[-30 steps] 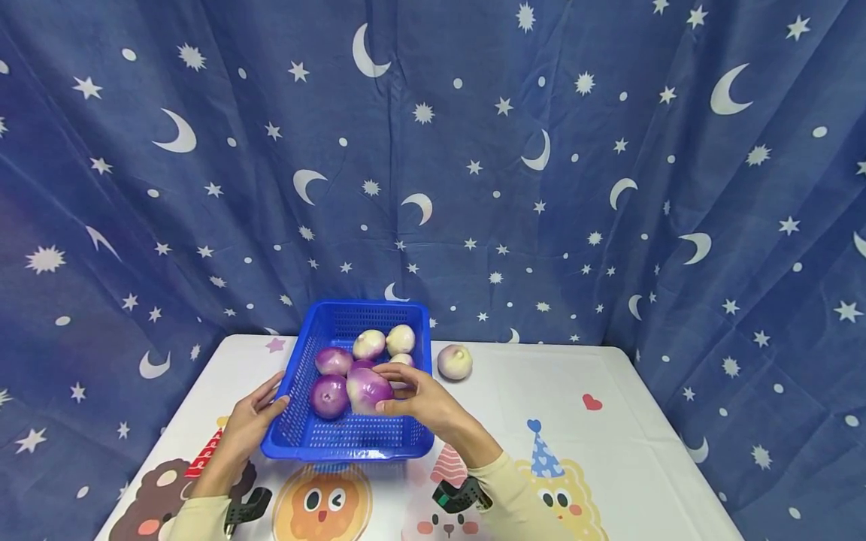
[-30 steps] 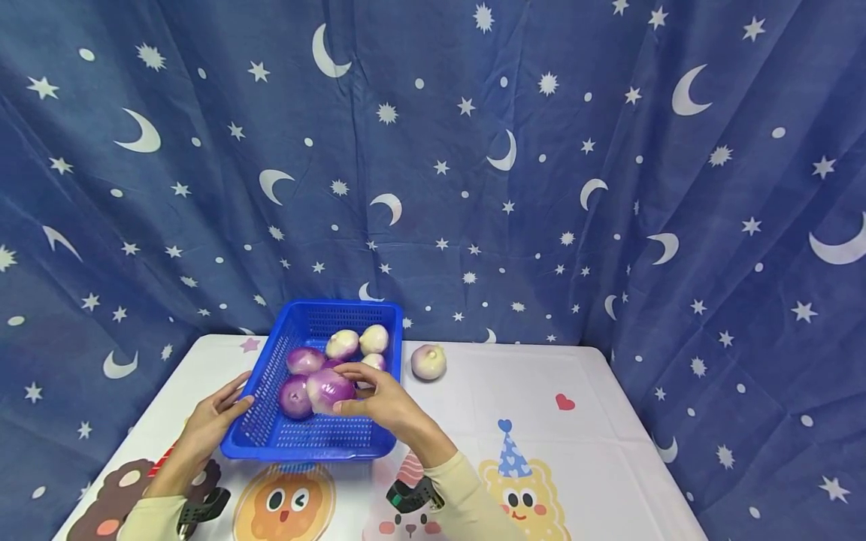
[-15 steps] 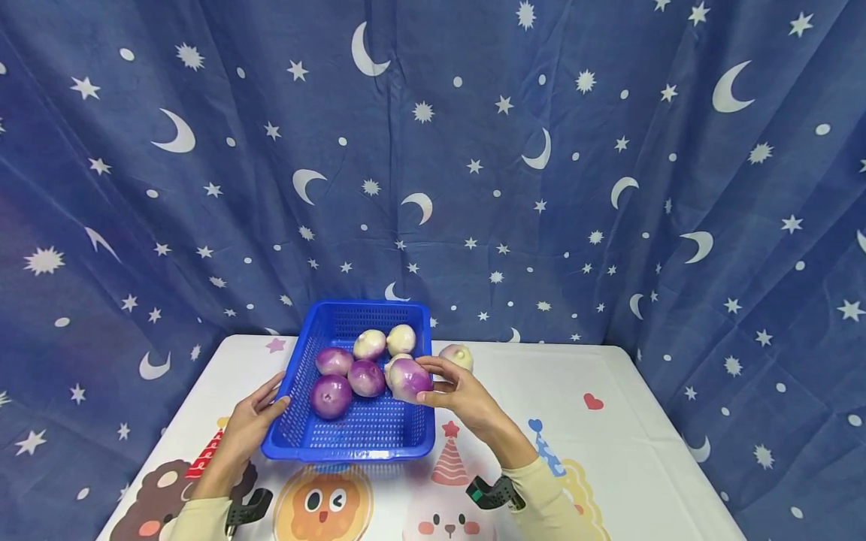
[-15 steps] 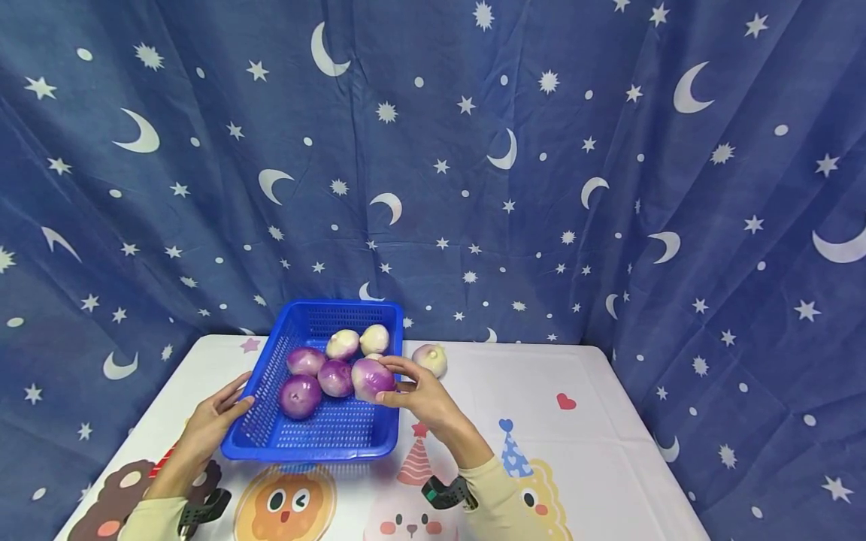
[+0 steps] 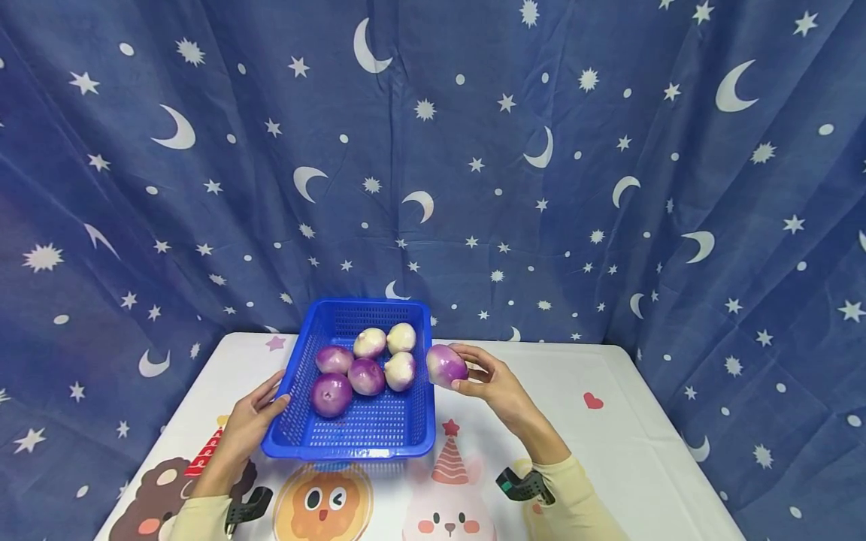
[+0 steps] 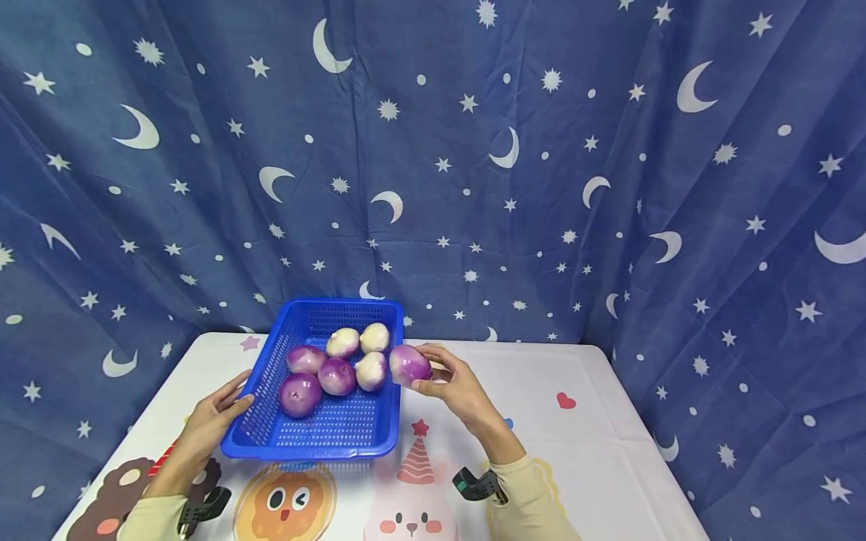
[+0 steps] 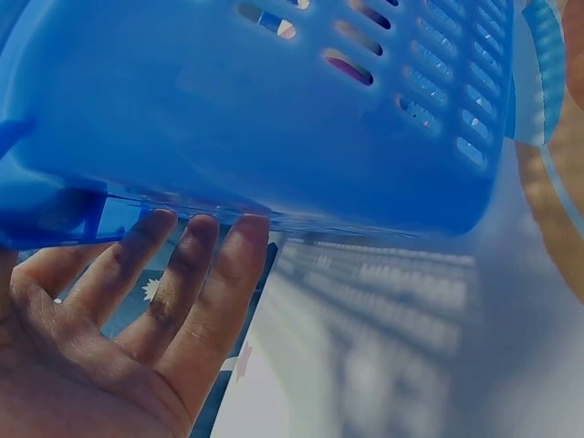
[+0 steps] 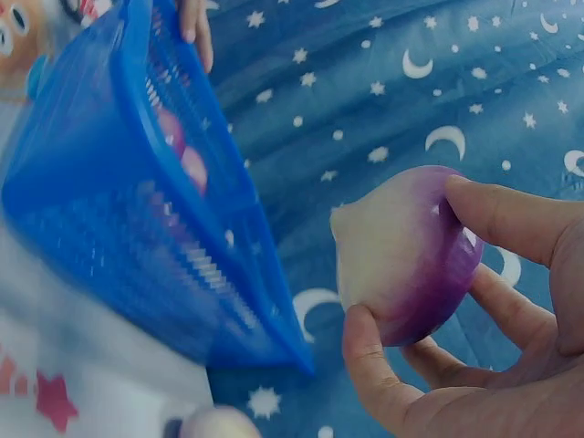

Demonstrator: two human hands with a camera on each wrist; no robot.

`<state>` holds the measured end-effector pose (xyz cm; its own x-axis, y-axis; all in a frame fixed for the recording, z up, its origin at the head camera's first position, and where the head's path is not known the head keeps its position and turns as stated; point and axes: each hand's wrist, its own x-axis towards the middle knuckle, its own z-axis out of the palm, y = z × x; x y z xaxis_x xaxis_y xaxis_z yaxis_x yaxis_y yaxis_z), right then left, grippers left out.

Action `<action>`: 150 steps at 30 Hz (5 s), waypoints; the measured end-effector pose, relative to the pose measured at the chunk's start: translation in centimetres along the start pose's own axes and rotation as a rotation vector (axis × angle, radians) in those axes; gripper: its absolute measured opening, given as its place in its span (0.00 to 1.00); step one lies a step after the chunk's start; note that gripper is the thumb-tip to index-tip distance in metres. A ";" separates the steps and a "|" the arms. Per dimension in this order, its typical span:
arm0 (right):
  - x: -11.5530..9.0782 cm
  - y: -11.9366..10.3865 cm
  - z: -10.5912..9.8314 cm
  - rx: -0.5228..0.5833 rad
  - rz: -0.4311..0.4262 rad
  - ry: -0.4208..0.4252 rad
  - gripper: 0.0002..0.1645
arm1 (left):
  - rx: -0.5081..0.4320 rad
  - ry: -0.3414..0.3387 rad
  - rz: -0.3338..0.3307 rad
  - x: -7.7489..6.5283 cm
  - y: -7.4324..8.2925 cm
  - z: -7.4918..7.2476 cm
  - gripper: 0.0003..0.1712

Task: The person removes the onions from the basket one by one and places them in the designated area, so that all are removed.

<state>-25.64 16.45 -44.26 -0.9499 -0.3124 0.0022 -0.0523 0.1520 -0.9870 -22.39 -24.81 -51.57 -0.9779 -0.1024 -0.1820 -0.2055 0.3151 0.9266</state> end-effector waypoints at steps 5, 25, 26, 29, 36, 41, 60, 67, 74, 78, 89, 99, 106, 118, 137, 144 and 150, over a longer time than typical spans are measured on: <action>0.1 0.8 -1.5 -0.038 0.029 0.064 0.36 | 0.005 0.006 0.009 0.0 0.0 0.1 0.37; 1.4 5.2 -5.7 -0.069 0.041 0.221 0.36 | 0.002 0.015 0.024 0.2 0.0 0.0 0.37; 1.5 5.4 -5.8 -0.073 0.042 0.228 0.36 | 0.001 0.017 0.023 0.2 0.0 0.0 0.37; 1.9 6.1 -6.4 -0.083 0.045 0.246 0.36 | -0.001 0.017 0.021 0.2 0.0 0.0 0.37; 2.5 8.0 -7.2 -0.095 0.107 0.286 0.38 | -0.003 0.014 0.026 0.2 -0.1 0.1 0.37; 3.0 9.2 -7.4 -0.138 0.143 0.311 0.38 | -0.003 0.020 0.020 0.1 -0.1 0.1 0.37; 6.1 11.7 -8.7 -0.262 0.156 0.339 0.36 | -0.017 0.009 0.013 -0.1 0.1 0.2 0.36; 6.5 12.0 -8.6 -0.288 0.195 0.365 0.36 | -0.013 0.012 0.019 -0.2 0.0 0.2 0.37; 6.6 12.4 -8.7 -0.294 0.214 0.373 0.37 | -0.024 0.010 0.013 -0.2 -0.2 0.1 0.37; 6.7 12.4 -8.7 -0.289 0.225 0.375 0.37 | -0.031 0.006 0.021 -0.1 -0.1 0.1 0.37; 6.0 12.0 -9.7 -0.268 0.223 0.375 0.42 | -0.022 0.000 0.025 -0.1 0.0 0.2 0.37; 5.0 9.7 -9.9 -0.230 0.161 0.427 0.40 | -0.018 0.016 0.027 -0.1 -0.1 0.1 0.37; 4.2 7.8 -9.6 -0.205 0.103 0.442 0.38 | -0.031 0.005 0.011 0.0 0.1 0.1 0.37; 2.6 4.4 -7.4 -0.104 0.013 0.448 0.34 | -0.032 0.001 0.008 -0.1 0.2 -0.1 0.38; 1.0 0.0 -1.6 0.018 -0.080 0.281 0.34 | -0.032 -0.001 0.013 0.0 0.3 0.0 0.38; 1.1 -1.0 1.0 0.070 -0.122 0.202 0.33 | -0.032 -0.006 0.000 0.0 0.2 0.0 0.38; 1.5 -1.6 3.0 0.106 -0.123 0.132 0.34 | -0.035 0.005 0.015 0.0 0.0 0.0 0.38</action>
<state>-26.03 12.96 -43.16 -0.9709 -0.1959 0.1377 -0.1440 0.0184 -0.9894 -22.39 -24.79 -51.58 -0.9807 -0.1026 -0.1667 -0.1895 0.2831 0.9402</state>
